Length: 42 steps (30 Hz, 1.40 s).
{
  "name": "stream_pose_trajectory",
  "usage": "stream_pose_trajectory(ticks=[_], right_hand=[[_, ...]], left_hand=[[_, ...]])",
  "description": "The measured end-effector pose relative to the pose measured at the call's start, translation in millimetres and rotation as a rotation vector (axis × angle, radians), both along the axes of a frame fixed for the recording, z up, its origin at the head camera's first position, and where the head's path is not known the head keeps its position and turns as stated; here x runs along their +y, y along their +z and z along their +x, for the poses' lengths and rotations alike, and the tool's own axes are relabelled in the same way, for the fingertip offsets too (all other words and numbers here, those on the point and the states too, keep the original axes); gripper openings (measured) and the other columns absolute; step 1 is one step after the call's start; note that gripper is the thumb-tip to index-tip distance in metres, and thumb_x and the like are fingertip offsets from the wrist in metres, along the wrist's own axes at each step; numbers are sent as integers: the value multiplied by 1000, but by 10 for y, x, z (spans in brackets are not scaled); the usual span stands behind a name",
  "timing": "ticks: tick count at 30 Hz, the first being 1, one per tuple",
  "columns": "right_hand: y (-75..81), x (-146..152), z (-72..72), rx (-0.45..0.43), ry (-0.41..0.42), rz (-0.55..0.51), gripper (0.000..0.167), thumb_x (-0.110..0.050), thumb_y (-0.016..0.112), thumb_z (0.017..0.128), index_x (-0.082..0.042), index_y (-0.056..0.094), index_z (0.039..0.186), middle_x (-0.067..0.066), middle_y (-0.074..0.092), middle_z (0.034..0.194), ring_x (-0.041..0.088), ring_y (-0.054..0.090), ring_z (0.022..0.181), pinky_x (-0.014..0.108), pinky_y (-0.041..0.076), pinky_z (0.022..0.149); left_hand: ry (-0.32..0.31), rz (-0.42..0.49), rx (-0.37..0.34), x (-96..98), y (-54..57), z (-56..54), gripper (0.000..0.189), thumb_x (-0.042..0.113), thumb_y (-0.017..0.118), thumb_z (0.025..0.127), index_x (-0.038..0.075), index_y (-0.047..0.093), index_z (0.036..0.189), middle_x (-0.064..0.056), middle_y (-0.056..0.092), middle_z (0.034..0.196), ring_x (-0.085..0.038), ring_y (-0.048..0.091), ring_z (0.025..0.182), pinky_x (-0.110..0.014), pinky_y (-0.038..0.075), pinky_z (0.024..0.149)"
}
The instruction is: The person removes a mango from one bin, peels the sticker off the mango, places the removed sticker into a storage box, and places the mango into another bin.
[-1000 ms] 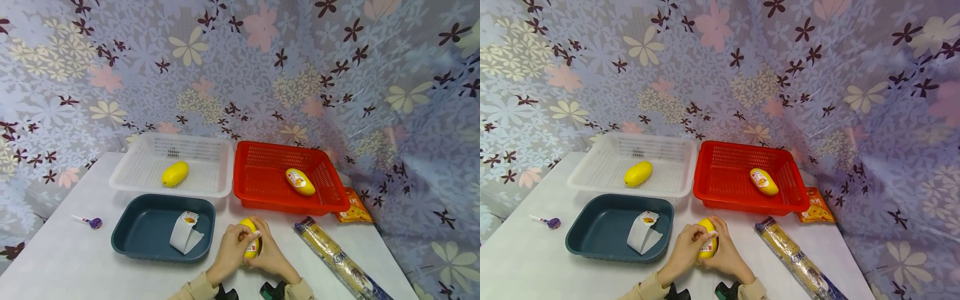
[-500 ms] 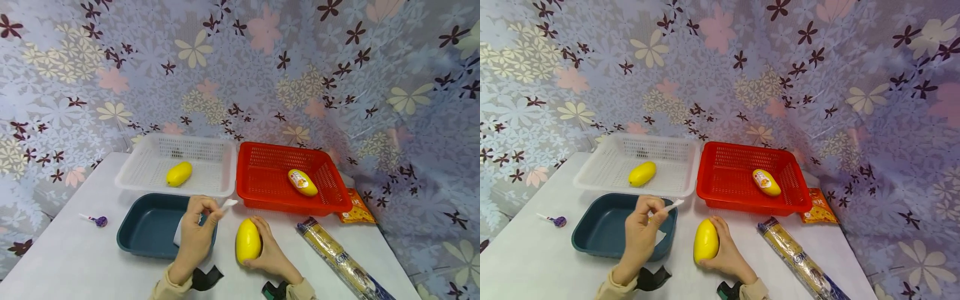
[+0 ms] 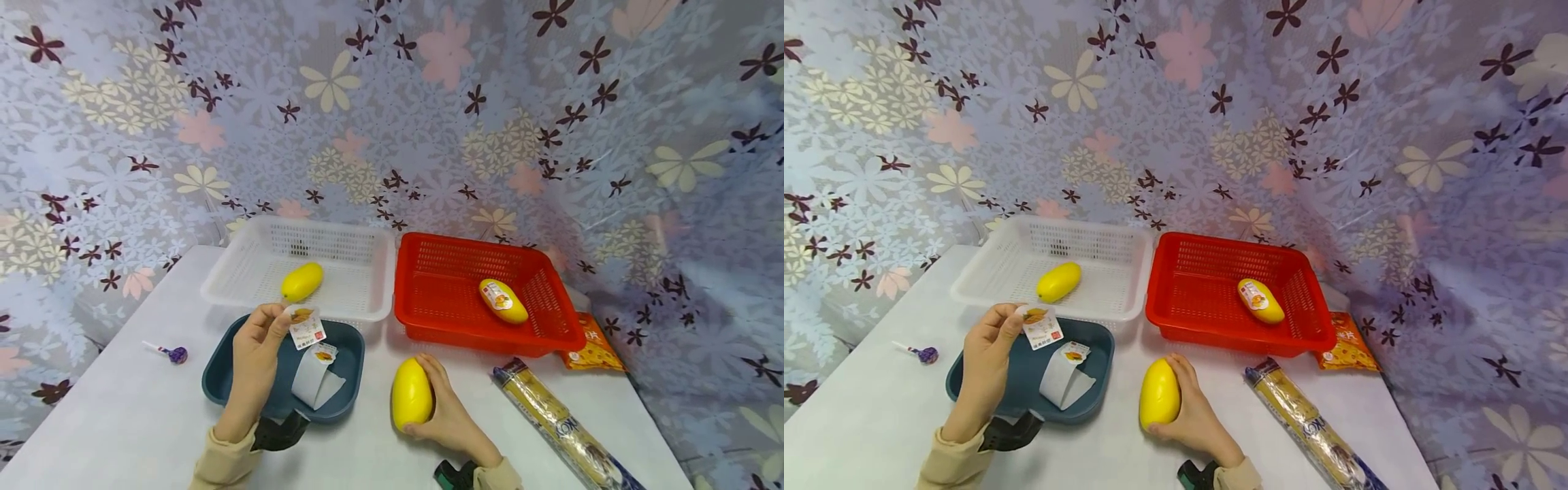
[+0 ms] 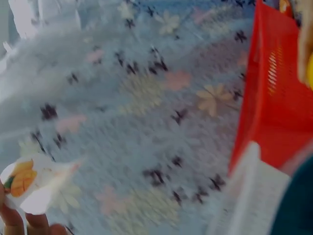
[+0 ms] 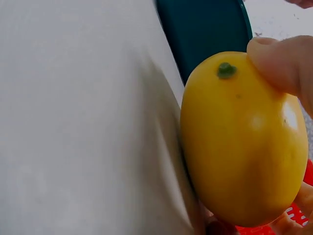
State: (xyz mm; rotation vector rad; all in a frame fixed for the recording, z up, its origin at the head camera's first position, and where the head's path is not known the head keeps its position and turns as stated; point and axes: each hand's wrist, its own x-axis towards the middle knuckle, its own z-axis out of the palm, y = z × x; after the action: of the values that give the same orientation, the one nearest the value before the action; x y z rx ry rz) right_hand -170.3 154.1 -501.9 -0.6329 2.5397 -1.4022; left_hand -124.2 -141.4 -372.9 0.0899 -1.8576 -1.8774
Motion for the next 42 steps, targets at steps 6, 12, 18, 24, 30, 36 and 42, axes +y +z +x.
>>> stream_pose_trajectory(ticks=[6, 12, 18, 24, 30, 36, 42], right_hand=[[3, 6, -7, 3, 23, 4, 113, -28, 88, 63, -13, 22, 154, 13, 12, 161, 35, 26, 143, 61, 24, 114], [72, 11, 25, 1, 13, -5, 107, -29, 87, 69, -13, 23, 153, 16, 11, 161, 40, 20, 146, 65, 20, 113], [267, -9, 48, 129, -70, -44, 94, -29, 81, 76, -26, 27, 152, 9, 21, 160, 37, 22, 144, 72, 21, 108], [465, -98, 88, 192, -63, -92, 80, -20, 76, 82, -32, 33, 148, 1, 38, 153, 29, 40, 134, 58, 35, 107], [615, -268, 72, 267, 76, -113, 63, -14, 73, 85, -22, 46, 142, 2, 51, 143, 19, 52, 122, 42, 45, 102], [828, -511, -17, 224, 243, -2, 49, -23, 70, 89, -21, 54, 135, -3, 58, 134, 19, 54, 118, 38, 47, 100], [1042, -803, -210, 228, 403, 140, 46, -24, 68, 90, -15, 56, 134, 2, 60, 132, 22, 55, 118, 38, 47, 101]], left_hand=[[-105, 129, -56, -284, -203, -160, 10, 21, 50, 101, 13, 54, 96, 14, 60, 88, -3, 52, 83, -14, 44, 78], [-129, 198, -103, -444, -380, -277, 13, 24, 50, 101, 12, 50, 96, 14, 61, 82, -2, 54, 76, -16, 45, 74], [-96, 133, -202, -505, -473, -360, 16, 25, 51, 101, 10, 48, 99, 15, 58, 76, -3, 52, 75, -19, 43, 73], [-97, 119, -272, -540, -542, -412, 9, 17, 53, 100, 11, 46, 101, 18, 58, 77, -1, 53, 76, -18, 45, 73], [-116, 143, -320, -590, -609, -413, 14, 13, 56, 98, 11, 44, 104, 18, 57, 82, 0, 53, 77, -16, 45, 71], [-149, 133, -369, -646, -669, -437, 22, 12, 56, 97, 6, 42, 113, 20, 57, 83, 1, 55, 78, -13, 46, 71], [-126, 141, -359, -639, -708, -463, 25, 8, 56, 97, 7, 41, 117, 24, 60, 82, 3, 55, 75, -14, 44, 68]])
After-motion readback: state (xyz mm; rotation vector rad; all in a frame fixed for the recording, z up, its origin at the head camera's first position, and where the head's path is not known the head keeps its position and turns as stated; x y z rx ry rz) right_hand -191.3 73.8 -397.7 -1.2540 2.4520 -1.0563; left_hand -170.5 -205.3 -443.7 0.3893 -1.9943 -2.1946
